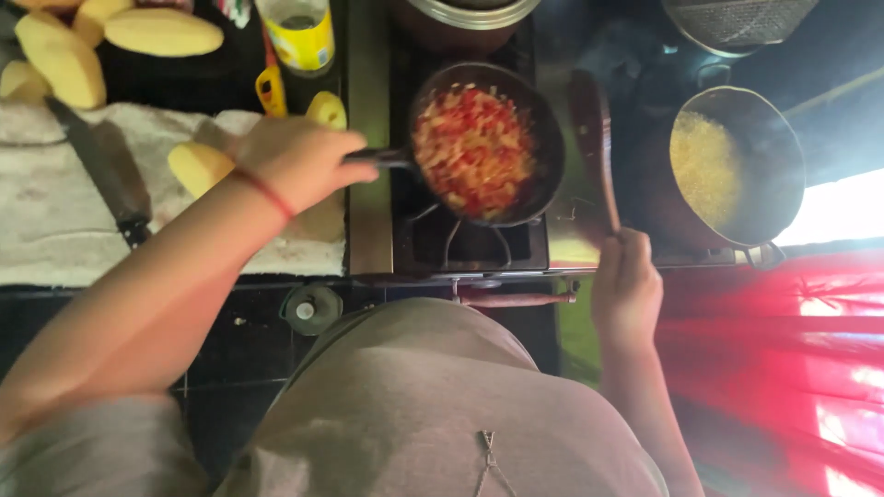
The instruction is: The person slices red bell peppers into small pieces on a wooden cutting board using a knife. They then scrape the chopped peppers into a frying pan on the stove and stir the mixture with a wooden spatula.
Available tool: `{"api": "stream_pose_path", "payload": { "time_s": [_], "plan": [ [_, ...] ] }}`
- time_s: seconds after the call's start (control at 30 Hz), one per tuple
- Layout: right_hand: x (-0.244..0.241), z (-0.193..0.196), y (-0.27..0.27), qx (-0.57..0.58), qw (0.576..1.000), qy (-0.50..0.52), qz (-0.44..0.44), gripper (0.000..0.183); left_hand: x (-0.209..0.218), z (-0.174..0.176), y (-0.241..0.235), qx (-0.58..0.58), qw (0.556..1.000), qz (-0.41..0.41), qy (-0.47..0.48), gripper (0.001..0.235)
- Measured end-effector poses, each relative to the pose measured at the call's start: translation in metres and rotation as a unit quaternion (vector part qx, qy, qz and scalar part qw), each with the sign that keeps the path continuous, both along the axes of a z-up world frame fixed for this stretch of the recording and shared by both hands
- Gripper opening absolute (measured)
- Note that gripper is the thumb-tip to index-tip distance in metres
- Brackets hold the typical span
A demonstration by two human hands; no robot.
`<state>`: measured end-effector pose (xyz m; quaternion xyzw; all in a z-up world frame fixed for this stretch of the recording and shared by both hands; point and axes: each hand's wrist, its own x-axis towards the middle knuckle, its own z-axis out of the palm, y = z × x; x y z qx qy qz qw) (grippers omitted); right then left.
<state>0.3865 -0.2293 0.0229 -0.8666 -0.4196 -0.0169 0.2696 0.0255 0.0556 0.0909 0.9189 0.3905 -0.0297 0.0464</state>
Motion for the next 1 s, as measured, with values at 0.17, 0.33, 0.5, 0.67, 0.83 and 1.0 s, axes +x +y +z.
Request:
{"api": "stream_pose_path", "payload": {
  "time_s": [0.17, 0.33, 0.5, 0.67, 0.83, 1.0],
  "plan": [
    [-0.004, -0.040, 0.003, -0.047, 0.991, -0.126, 0.012, 0.014, -0.039, -0.048, 0.014, -0.057, 0.996, 0.013, -0.072, 0.043],
    [-0.006, -0.052, 0.021, -0.201, 0.973, -0.109, 0.034, 0.030, -0.040, -0.076, 0.029, 0.017, 0.999, 0.003, -0.047, 0.046],
    [0.002, -0.058, 0.025, -0.250, 0.962, -0.098, 0.052, 0.035, -0.037, -0.077, 0.048, -0.016, 0.999, -0.008, -0.035, 0.043],
    [0.001, -0.069, 0.017, -0.222, 0.963, -0.147, 0.050, 0.033, -0.034, -0.083, 0.067, -0.052, 0.999, -0.001, -0.009, 0.049],
    [-0.005, -0.072, 0.012, -0.238, 0.961, -0.134, 0.031, 0.030, -0.008, -0.036, 0.062, 0.017, 0.998, -0.019, -0.055, 0.071],
    [-0.049, 0.013, 0.008, -0.153, 0.946, 0.277, -0.075, 0.033, 0.063, 0.044, 0.094, 0.176, 0.945, -0.138, -0.240, 0.063]
  ]
}}
